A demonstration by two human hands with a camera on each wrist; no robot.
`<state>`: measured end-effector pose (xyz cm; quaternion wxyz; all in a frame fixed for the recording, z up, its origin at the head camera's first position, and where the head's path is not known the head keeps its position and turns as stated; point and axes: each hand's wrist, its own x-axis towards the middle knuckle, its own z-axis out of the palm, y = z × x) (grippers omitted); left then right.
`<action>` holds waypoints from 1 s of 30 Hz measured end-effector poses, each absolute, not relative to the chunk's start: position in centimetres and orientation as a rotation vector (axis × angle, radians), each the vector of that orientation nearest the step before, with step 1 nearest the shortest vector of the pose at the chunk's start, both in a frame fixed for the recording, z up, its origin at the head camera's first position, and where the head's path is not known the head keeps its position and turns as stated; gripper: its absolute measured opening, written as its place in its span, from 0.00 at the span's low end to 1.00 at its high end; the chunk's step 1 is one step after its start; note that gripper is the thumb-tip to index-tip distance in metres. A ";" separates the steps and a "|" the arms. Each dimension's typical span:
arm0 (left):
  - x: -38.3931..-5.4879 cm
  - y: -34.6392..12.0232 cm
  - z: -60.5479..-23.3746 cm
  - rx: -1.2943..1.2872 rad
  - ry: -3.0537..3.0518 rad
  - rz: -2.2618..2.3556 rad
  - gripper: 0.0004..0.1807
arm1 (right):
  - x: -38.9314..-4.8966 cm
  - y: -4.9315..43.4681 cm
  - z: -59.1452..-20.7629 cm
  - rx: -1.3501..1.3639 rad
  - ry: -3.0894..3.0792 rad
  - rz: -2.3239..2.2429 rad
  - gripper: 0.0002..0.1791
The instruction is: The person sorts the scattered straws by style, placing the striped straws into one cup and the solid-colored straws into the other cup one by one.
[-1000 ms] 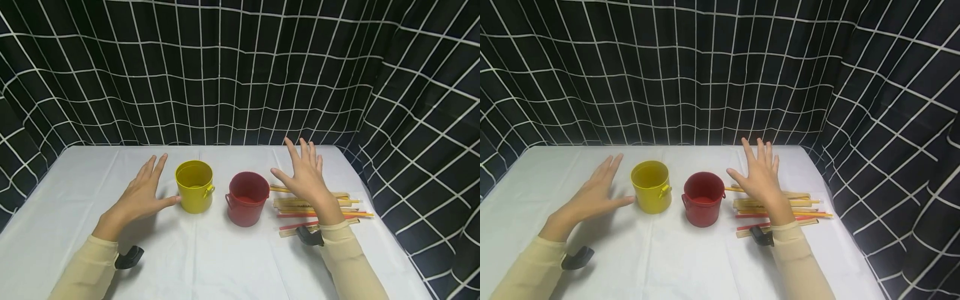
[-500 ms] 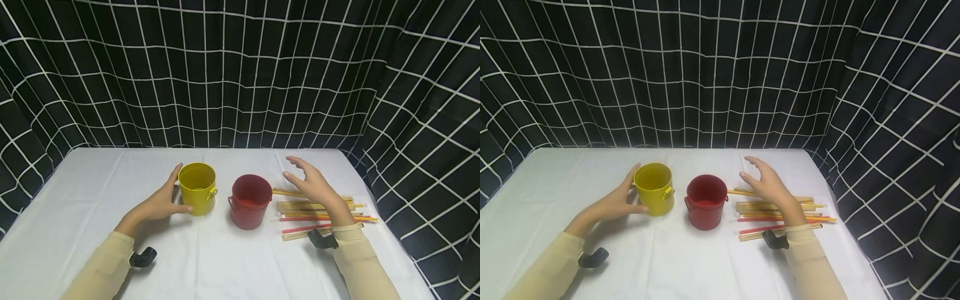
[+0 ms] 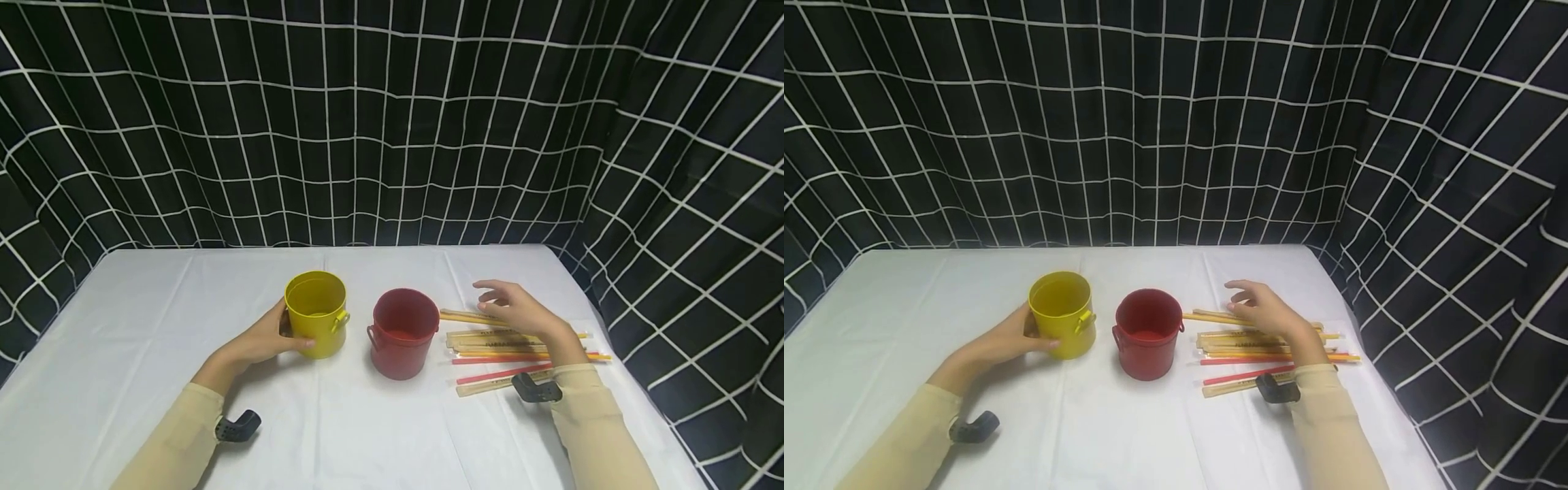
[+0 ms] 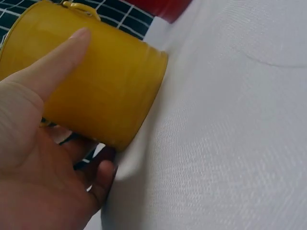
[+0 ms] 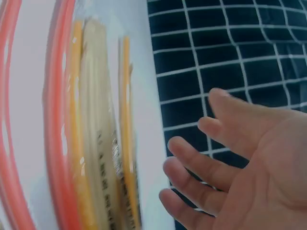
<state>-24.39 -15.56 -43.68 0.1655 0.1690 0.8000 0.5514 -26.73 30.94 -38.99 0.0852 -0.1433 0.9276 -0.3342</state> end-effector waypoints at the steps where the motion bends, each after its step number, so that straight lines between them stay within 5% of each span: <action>1: -24.4 -15.7 -43.5 0.475 2.277 1.557 0.55 | -26.9 31.1 -39.1 -0.423 2.765 -0.986 0.27; 19: -24.7 -16.5 -43.9 0.444 2.202 1.531 0.51 | -27.6 31.7 -41.5 -0.015 2.873 -0.755 0.17; 30: -24.6 -16.8 -44.1 0.442 2.211 1.528 0.50 | -27.8 30.7 -41.9 -0.001 2.953 -0.685 0.05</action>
